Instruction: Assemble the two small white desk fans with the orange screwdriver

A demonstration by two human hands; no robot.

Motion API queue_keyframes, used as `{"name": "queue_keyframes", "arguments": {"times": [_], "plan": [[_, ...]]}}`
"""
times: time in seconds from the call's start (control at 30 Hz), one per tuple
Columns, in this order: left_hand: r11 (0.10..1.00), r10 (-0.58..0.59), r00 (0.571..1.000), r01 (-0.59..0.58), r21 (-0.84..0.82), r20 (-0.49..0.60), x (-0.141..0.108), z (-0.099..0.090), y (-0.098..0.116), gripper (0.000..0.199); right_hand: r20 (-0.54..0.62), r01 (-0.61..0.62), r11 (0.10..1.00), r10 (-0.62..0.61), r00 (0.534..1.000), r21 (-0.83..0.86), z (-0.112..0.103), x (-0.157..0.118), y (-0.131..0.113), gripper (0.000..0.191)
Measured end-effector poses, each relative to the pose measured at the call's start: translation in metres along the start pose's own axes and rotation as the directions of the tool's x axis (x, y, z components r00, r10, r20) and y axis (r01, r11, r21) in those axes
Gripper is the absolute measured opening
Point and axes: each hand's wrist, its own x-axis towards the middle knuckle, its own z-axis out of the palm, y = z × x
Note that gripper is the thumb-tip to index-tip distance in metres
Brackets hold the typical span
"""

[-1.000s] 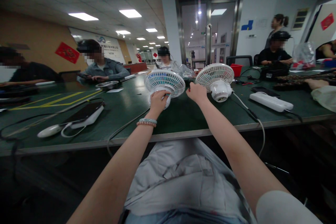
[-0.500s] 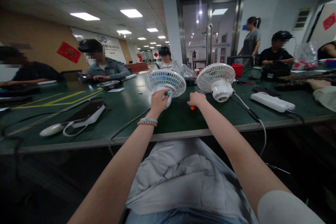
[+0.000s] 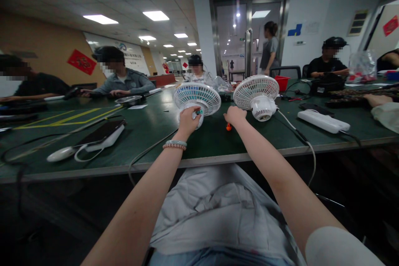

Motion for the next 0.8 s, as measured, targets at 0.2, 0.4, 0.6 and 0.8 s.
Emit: {"name": "queue_keyframes", "arguments": {"times": [0.2,0.4,0.6,0.8], "plan": [[0.997,-0.080,0.982,0.079,-0.014,-0.173,-0.001,-0.005,0.001,0.041,-0.396,0.125,0.991,-0.097,0.913,0.044,-0.006,-0.012,-0.012,0.041],[0.678,-0.725,0.639,0.728,-0.101,-0.255,0.001,-0.003,-0.017,0.058,-0.532,0.534,0.845,-0.441,0.723,0.024,-0.002,-0.024,-0.037,0.040],[0.464,-0.883,0.468,0.880,-0.104,0.019,0.005,0.000,-0.039,0.076,-0.399,0.550,0.792,-0.430,0.810,0.263,0.019,-0.010,-0.074,0.045],[0.492,-0.868,0.490,0.871,0.001,0.076,0.006,0.001,-0.049,0.084,-0.284,0.295,0.866,-0.188,0.940,0.404,0.021,0.004,-0.099,0.051]]}}
